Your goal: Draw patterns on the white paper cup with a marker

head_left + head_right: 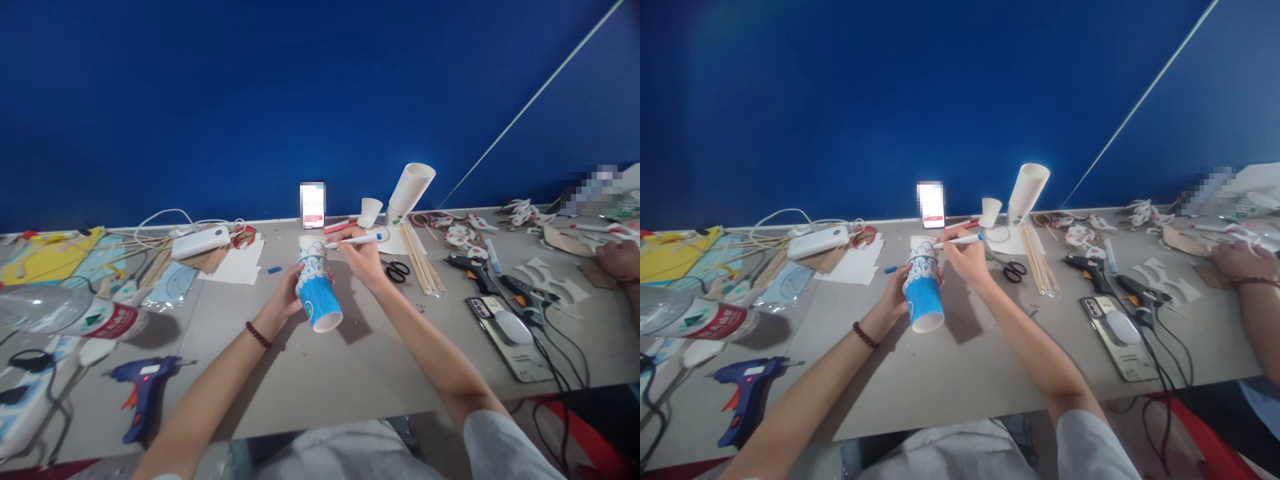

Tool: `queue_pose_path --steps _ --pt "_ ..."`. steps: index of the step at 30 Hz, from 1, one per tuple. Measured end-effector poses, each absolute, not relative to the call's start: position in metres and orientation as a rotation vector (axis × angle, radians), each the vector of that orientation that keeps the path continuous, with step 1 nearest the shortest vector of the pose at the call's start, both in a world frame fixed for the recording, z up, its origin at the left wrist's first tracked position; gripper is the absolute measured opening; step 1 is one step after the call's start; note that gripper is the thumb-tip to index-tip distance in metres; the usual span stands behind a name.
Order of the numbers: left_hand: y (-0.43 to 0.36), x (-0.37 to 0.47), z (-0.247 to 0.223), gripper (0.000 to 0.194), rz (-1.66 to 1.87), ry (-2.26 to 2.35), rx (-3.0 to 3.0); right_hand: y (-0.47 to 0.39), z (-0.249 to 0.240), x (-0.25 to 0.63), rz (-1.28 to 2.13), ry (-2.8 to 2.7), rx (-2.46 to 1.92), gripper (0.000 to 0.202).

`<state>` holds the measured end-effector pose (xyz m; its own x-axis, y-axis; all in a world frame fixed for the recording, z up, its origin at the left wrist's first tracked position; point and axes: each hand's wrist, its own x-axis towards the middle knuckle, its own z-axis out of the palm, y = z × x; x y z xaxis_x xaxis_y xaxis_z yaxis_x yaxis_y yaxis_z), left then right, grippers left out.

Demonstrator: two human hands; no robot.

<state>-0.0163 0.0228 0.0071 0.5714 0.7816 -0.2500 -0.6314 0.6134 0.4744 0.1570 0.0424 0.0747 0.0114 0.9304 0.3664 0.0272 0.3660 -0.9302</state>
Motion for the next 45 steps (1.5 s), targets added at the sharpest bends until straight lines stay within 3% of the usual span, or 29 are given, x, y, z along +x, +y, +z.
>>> queue_pose_path --steps 37,45 --pt "0.021 -0.006 0.018 0.041 0.851 0.747 0.287 0.043 0.071 0.155 1.079 -1.269 -0.914 0.004" --pt "0.021 -0.007 0.025 0.05 0.801 0.778 0.299 0.044 0.068 0.156 0.978 -1.435 -0.969 0.008"
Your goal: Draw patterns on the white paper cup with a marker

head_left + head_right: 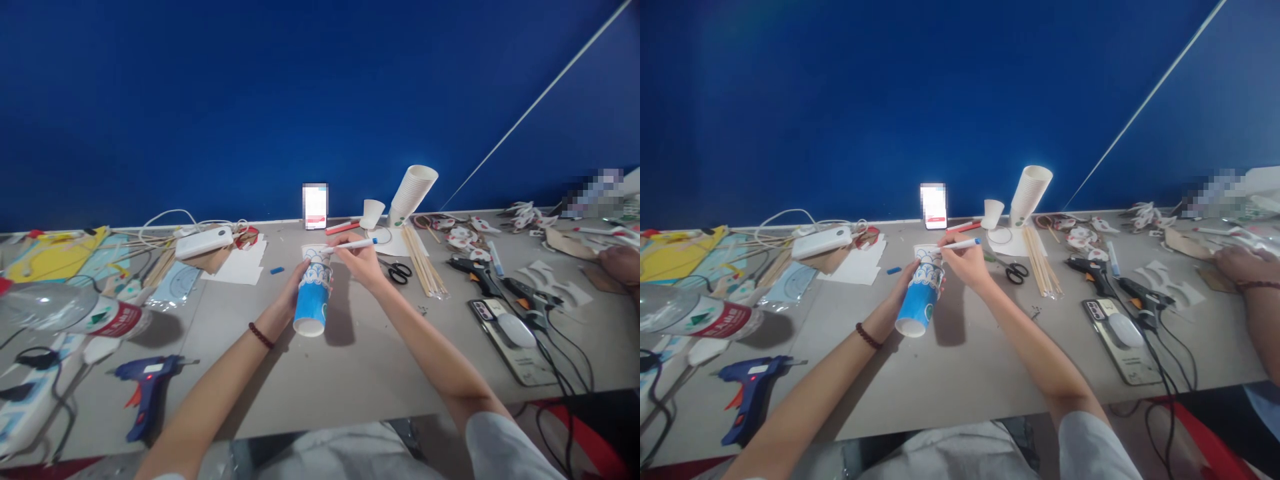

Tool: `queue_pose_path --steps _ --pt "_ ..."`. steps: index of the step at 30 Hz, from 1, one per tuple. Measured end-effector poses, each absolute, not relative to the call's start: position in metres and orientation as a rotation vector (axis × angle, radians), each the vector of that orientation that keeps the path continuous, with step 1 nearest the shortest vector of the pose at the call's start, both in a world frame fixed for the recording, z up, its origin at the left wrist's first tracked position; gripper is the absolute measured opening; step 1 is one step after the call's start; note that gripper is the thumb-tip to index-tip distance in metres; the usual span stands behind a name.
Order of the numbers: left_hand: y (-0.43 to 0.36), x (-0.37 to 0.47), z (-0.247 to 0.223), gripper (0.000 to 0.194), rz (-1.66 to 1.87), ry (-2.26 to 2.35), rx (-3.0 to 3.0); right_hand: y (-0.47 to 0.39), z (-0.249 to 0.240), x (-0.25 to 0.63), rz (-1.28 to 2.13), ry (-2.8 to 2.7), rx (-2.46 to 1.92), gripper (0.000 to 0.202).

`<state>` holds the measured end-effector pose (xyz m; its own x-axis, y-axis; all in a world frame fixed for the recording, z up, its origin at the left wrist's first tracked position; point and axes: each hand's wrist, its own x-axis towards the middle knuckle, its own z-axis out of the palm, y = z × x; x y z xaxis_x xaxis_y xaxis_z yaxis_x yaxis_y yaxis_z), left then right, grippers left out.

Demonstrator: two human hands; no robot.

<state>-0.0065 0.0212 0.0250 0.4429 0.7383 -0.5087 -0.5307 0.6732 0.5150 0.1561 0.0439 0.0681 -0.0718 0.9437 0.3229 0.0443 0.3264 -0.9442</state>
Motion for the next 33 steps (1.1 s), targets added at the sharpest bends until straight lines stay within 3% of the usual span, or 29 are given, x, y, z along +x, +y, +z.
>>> queue_pose_path --steps 33 --pt "0.0198 -0.0033 0.0283 0.047 0.815 0.822 0.273 0.0406 0.0724 0.1539 0.932 -1.485 -1.076 0.013"
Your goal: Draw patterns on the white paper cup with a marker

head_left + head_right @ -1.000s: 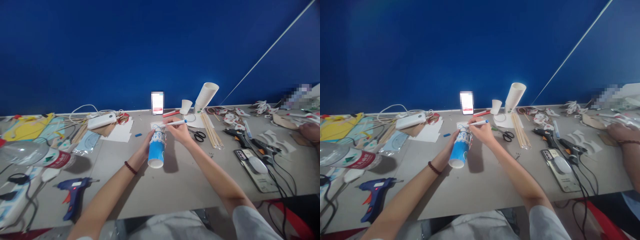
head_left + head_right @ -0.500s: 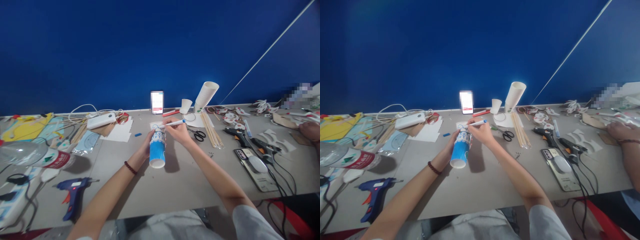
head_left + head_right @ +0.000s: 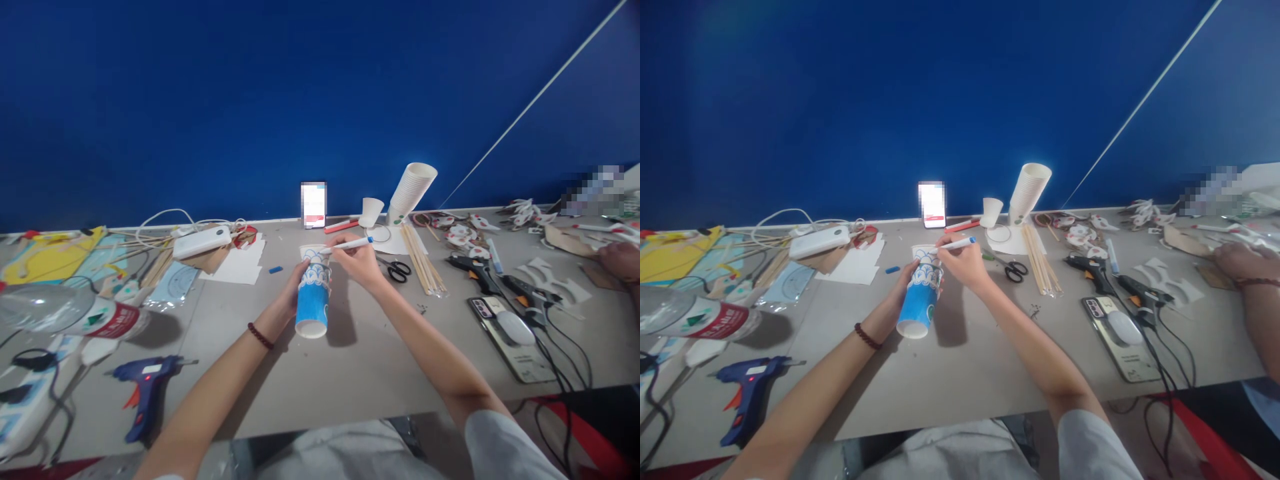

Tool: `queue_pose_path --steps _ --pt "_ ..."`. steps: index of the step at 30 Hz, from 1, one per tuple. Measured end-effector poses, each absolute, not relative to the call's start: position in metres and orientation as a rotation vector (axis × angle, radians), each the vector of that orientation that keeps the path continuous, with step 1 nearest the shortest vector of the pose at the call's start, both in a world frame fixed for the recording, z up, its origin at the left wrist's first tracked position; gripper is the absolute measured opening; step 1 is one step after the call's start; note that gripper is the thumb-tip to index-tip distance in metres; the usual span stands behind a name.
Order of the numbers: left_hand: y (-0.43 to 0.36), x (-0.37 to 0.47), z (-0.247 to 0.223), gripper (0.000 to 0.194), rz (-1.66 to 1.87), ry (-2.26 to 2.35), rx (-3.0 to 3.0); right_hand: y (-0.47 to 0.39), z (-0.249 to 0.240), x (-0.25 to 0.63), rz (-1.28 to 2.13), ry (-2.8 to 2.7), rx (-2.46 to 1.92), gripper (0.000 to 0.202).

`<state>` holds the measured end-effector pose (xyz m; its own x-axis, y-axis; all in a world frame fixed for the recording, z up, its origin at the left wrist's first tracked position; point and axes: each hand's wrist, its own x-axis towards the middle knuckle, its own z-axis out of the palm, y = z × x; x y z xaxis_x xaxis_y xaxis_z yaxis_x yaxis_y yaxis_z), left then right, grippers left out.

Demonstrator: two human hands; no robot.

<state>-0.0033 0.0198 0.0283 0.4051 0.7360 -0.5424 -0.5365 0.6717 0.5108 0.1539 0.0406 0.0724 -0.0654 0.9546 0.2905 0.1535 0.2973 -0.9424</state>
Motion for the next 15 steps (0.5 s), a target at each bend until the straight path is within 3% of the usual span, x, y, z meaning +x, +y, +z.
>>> queue_pose_path --steps 15 --pt "0.0181 -0.0048 0.0356 0.054 0.791 0.856 0.268 0.0386 0.0757 0.1567 0.903 -1.447 -1.09 0.008"
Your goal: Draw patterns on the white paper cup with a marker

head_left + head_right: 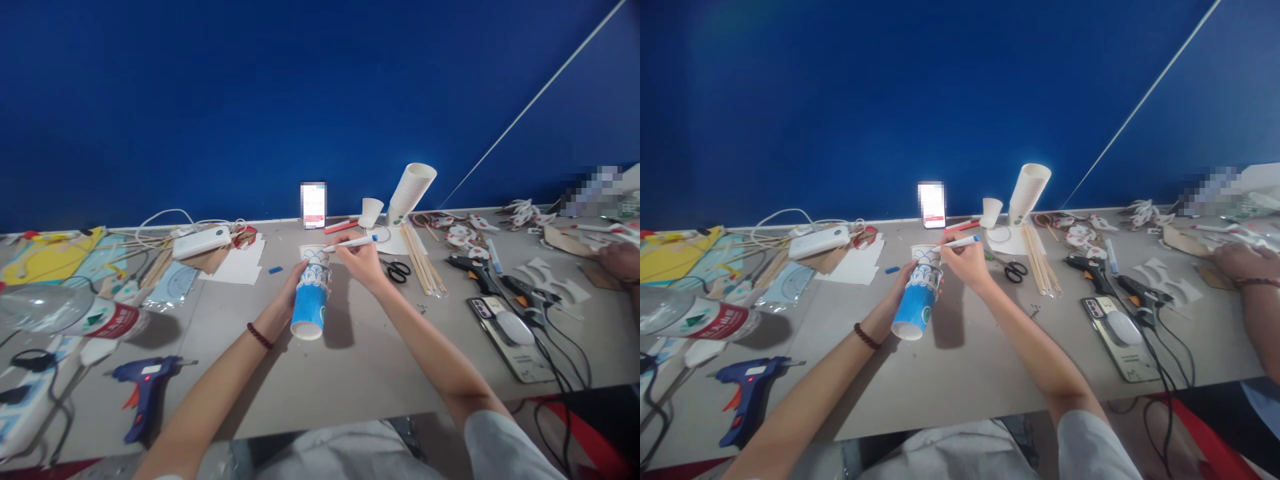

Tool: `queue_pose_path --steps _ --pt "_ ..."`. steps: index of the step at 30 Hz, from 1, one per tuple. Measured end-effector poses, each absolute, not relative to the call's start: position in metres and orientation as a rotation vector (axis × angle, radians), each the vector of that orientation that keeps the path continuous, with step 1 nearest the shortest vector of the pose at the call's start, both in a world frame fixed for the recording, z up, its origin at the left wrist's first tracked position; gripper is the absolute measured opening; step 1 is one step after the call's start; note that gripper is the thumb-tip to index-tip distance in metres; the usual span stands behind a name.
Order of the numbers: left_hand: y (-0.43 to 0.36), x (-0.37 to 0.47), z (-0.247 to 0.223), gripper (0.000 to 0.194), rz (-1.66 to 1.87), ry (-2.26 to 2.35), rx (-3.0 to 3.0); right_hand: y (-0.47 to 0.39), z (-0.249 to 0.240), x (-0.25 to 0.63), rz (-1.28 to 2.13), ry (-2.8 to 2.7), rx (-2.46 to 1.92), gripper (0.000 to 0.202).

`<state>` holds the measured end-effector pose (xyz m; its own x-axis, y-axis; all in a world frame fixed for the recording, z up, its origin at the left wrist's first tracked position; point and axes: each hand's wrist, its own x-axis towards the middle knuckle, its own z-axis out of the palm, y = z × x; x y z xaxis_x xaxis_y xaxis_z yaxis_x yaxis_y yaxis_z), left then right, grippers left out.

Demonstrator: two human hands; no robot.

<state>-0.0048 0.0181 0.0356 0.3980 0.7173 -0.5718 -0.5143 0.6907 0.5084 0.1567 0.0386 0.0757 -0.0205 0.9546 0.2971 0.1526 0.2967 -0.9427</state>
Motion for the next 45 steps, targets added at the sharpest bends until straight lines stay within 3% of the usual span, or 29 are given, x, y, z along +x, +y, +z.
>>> queue_pose_path --steps 45 --pt "0.02 -0.012 0.023 0.047 0.806 0.732 0.287 0.042 0.068 0.157 0.913 -1.496 -0.995 0.009"
